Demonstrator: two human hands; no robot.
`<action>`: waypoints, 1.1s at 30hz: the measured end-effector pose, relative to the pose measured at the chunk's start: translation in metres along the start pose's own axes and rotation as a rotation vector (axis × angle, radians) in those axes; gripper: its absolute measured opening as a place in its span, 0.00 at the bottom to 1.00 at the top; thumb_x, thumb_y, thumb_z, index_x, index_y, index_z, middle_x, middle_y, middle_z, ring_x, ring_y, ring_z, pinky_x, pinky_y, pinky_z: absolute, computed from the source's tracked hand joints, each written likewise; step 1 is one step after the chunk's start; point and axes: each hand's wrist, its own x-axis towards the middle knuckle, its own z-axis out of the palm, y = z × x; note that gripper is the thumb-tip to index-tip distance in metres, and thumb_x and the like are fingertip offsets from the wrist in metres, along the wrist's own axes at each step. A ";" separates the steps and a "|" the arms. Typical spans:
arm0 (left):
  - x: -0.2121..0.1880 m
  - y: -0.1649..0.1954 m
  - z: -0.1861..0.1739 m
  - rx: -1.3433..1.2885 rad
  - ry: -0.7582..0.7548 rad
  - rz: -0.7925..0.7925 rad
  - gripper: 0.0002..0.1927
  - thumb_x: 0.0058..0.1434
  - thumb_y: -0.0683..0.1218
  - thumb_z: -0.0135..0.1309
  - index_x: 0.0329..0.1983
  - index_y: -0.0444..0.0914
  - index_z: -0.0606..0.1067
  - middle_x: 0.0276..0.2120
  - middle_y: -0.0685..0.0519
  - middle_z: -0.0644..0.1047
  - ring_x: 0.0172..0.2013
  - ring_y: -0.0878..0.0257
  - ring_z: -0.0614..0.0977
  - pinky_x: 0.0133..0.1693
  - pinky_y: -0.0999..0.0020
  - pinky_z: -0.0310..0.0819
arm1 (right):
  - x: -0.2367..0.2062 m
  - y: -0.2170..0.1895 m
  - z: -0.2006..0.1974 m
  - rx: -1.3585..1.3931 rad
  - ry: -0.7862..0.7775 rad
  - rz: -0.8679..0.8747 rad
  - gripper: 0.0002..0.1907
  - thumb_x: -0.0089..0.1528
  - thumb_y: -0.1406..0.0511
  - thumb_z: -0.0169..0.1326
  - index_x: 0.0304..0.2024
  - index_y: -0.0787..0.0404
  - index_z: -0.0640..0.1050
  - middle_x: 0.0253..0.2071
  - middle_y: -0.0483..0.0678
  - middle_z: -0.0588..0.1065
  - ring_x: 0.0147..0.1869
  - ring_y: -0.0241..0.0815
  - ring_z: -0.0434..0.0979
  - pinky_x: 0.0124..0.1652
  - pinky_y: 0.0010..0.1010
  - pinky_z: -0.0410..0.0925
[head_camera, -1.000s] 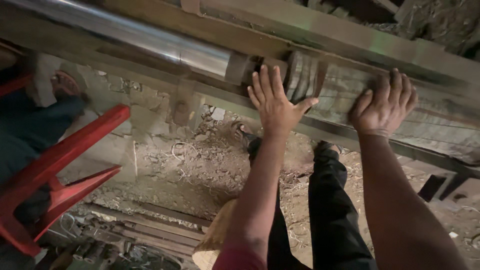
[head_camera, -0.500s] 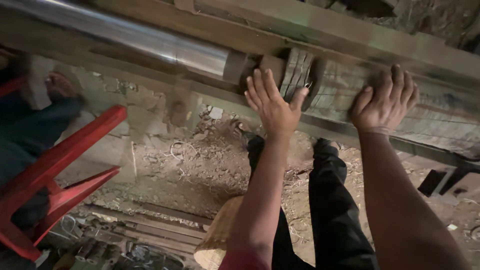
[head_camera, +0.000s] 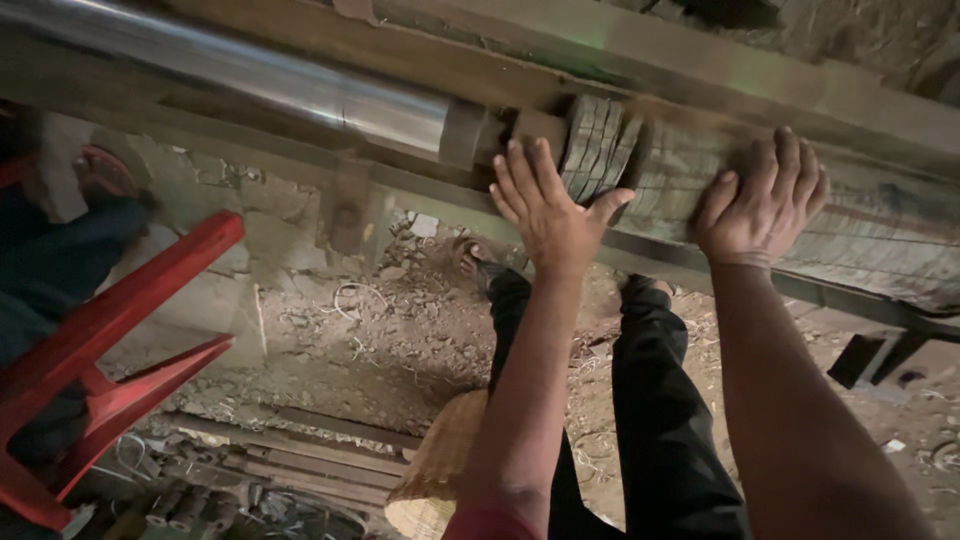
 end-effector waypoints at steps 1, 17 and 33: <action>-0.002 0.001 0.000 0.011 0.009 0.005 0.63 0.52 0.85 0.35 0.79 0.38 0.54 0.78 0.35 0.53 0.79 0.37 0.49 0.76 0.32 0.39 | 0.000 0.000 0.001 -0.011 0.005 0.000 0.25 0.72 0.56 0.41 0.63 0.65 0.74 0.71 0.61 0.70 0.75 0.65 0.65 0.70 0.63 0.53; -0.008 0.008 -0.013 0.016 -0.117 -0.047 0.67 0.46 0.86 0.42 0.78 0.38 0.53 0.78 0.36 0.49 0.78 0.38 0.47 0.74 0.33 0.35 | -0.001 -0.001 0.002 -0.027 0.012 0.018 0.26 0.73 0.56 0.40 0.65 0.66 0.73 0.71 0.60 0.70 0.75 0.62 0.65 0.70 0.60 0.53; -0.012 0.021 -0.018 -0.024 -0.156 0.009 0.68 0.46 0.85 0.46 0.78 0.37 0.51 0.77 0.33 0.47 0.77 0.35 0.44 0.74 0.33 0.33 | 0.000 -0.006 -0.003 0.004 0.029 0.000 0.27 0.74 0.55 0.39 0.66 0.67 0.73 0.70 0.61 0.70 0.74 0.65 0.66 0.68 0.61 0.54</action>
